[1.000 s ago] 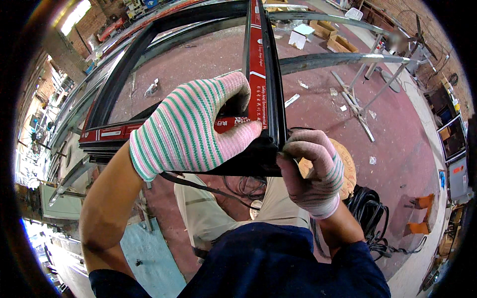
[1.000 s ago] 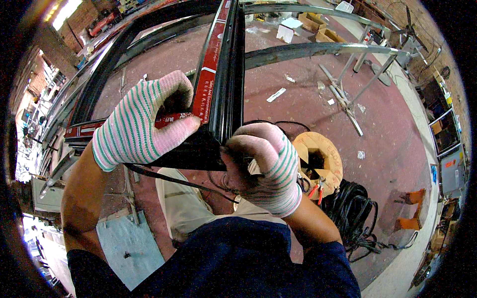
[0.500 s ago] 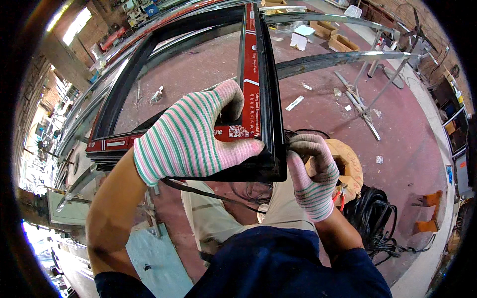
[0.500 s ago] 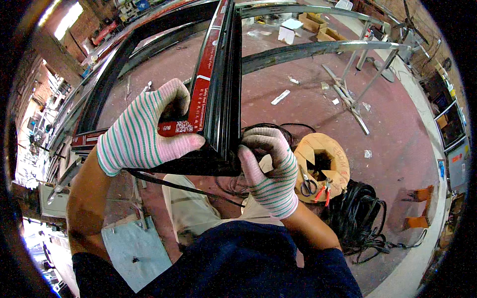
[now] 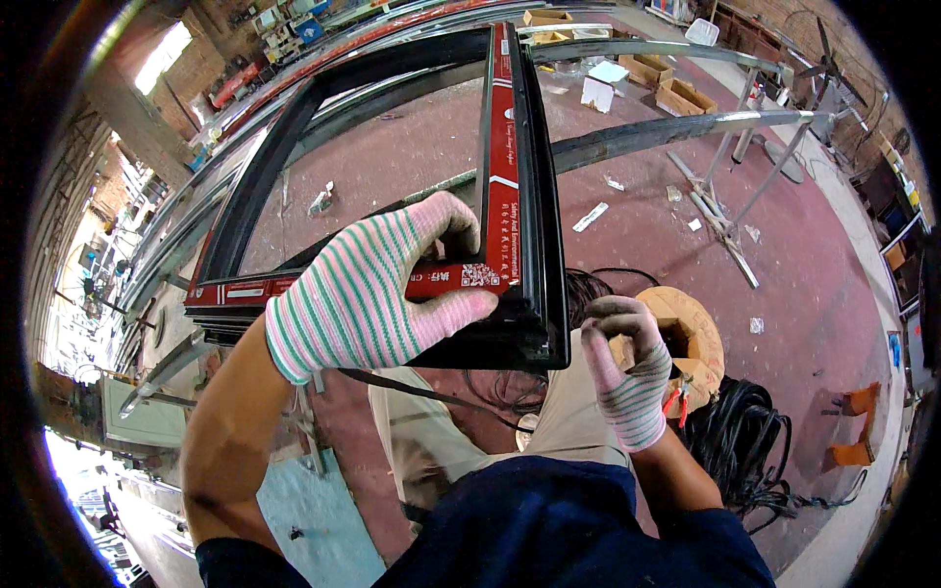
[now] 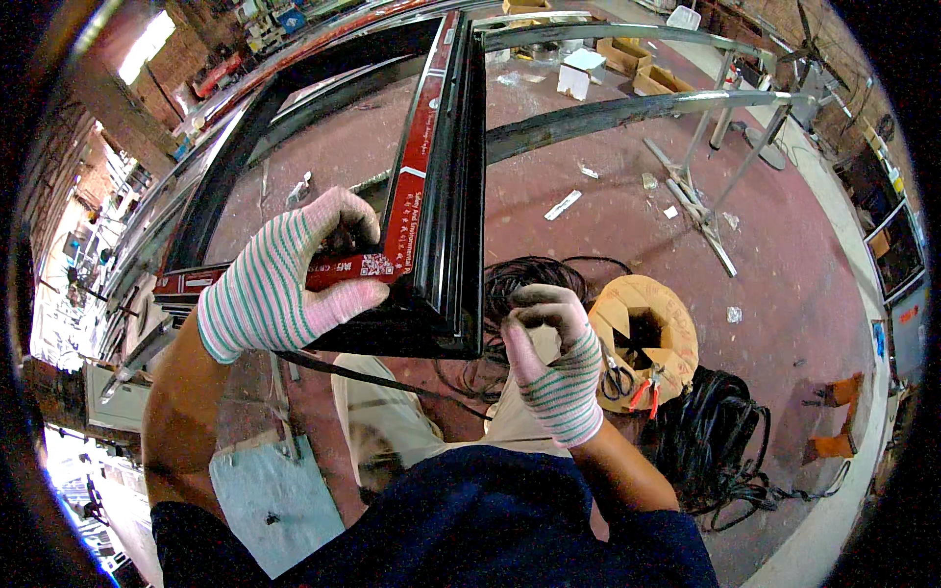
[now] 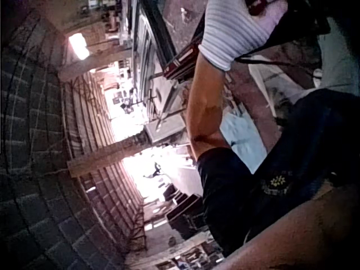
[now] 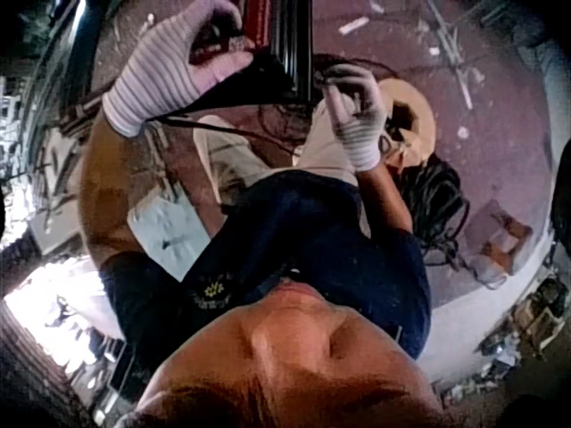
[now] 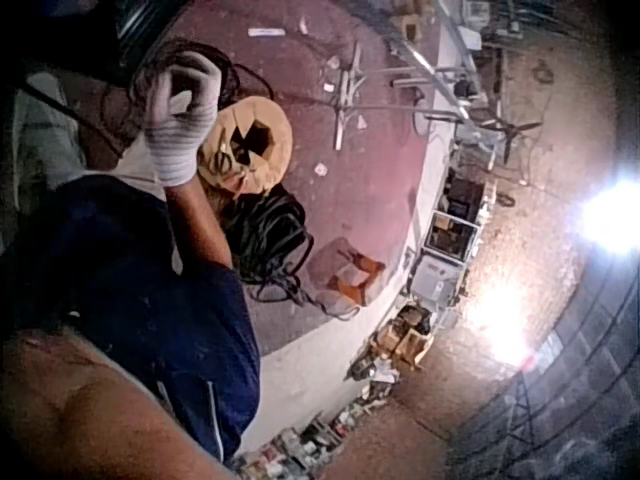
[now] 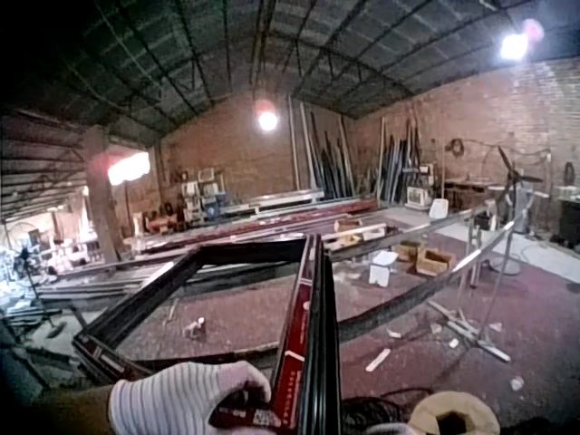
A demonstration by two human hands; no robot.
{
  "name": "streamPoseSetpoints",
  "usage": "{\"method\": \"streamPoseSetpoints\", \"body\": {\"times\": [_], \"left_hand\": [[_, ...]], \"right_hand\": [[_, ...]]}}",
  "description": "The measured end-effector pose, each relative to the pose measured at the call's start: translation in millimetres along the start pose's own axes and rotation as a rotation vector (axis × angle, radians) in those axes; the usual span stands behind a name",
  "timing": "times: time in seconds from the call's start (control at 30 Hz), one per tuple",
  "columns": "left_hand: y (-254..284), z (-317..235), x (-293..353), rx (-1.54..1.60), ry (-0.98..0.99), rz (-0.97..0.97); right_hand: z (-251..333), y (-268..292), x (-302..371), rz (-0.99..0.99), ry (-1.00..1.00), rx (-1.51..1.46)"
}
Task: The person installs a rubber seal onto a window frame. They press the seal into the groove by hand and use pliers to secure the corners.
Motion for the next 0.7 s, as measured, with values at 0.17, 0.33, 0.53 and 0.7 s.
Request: {"method": "streamPoseSetpoints", "body": {"times": [0.17,0.33,0.53,0.7], "left_hand": [[4,-4,18,-0.194,-0.053,-0.105],[8,0,39,-0.385,-0.101,-0.232],[8,10,90,-0.550,-0.068,-0.475],[-4,18,117,-0.682,-0.031,-0.624]], "right_hand": [[-22,19,12,-0.031,-0.091,-0.005],[-65,38,41,-0.084,-0.257,-0.109],[-108,37,83,-0.072,-0.523,-0.266],[-105,22,85,-0.023,-0.567,-0.270]]}}
Point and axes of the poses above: each hand's wrist, its own x-axis away from the middle knuckle, its own y-axis out of the back of the hand, z = x × y, the point moved 5 cm from there along -x, towards the middle knuckle, and after that the axes turned 4 degrees about -x, right-handed, at the moved point
